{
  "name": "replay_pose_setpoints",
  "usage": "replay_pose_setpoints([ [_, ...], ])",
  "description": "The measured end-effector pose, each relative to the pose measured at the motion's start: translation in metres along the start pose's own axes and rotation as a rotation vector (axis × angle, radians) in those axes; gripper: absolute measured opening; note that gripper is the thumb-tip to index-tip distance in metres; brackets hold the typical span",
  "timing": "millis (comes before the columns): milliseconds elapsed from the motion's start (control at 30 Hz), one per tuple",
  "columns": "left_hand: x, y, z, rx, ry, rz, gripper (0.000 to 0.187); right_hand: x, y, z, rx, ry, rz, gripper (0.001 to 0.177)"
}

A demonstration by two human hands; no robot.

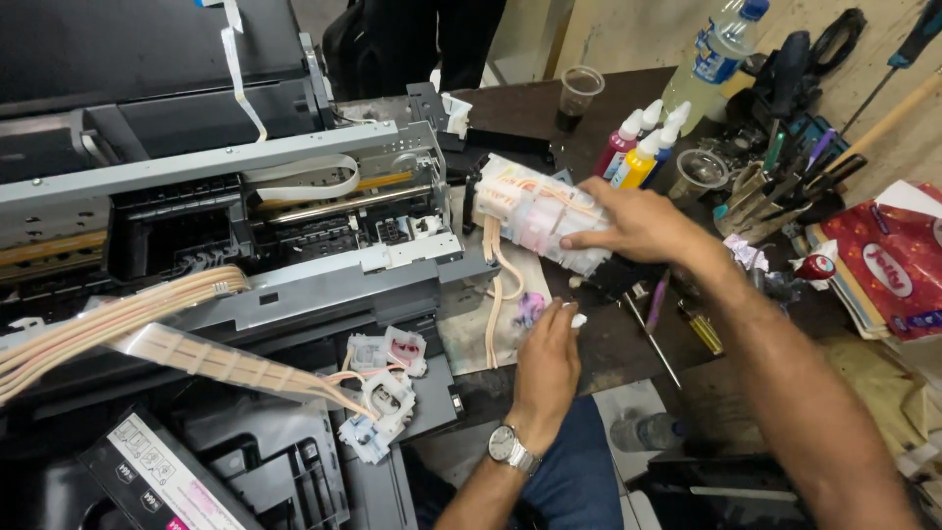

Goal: Cleaning internal components of a printer using a cloth

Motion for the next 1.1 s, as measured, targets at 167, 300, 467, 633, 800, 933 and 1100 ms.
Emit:
replay_pose_setpoints([
  [167, -0.002, 0.005, -0.005, -0.006, 0.002, -0.047, 0.036, -0.011, -0.002, -0.02, -0.047, 0.043, -0.005, 0.082],
  [300, -0.008, 0.027, -0.006, -0.06, 0.103, -0.073, 0.047, -0.004, -0.017, -0.036, -0.098, 0.156, 0.008, 0.079],
  [467, -0.002, 0.078, 0.012, 0.025, 0.288, -0.166, 0.04, 0.007, -0.031, -0.059, -0.133, 0.154, -0.007, 0.078],
  [633, 0.059, 0.122, 0.039, -0.034, 0.312, -0.233, 0.04, 0.007, -0.039, -0.069, -0.175, 0.211, 0.004, 0.075],
  [800, 0.084, 0.14, 0.063, -0.08, 0.421, -0.08, 0.022, 0.001, -0.041, -0.068, -0.196, 0.269, 0.005, 0.074],
  [933, 0.073, 0.132, 0.058, -0.047, 0.337, -0.122, 0.022, -0.008, -0.035, -0.065, -0.197, 0.292, 0.014, 0.078],
  [1100, 0.016, 0.086, 0.044, 0.042, 0.374, -0.015, 0.018, -0.008, -0.037, -0.059, -0.184, 0.316, 0.047, 0.073],
])
Point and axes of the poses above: each hand's wrist, its own y-axis towards the middle knuckle, its own z-axis out of the palm, x = y × z, the point moved 6 cm from there along y, towards the middle knuckle, and after that the axes turned 2 degrees about -z, right-handed, at the moved point
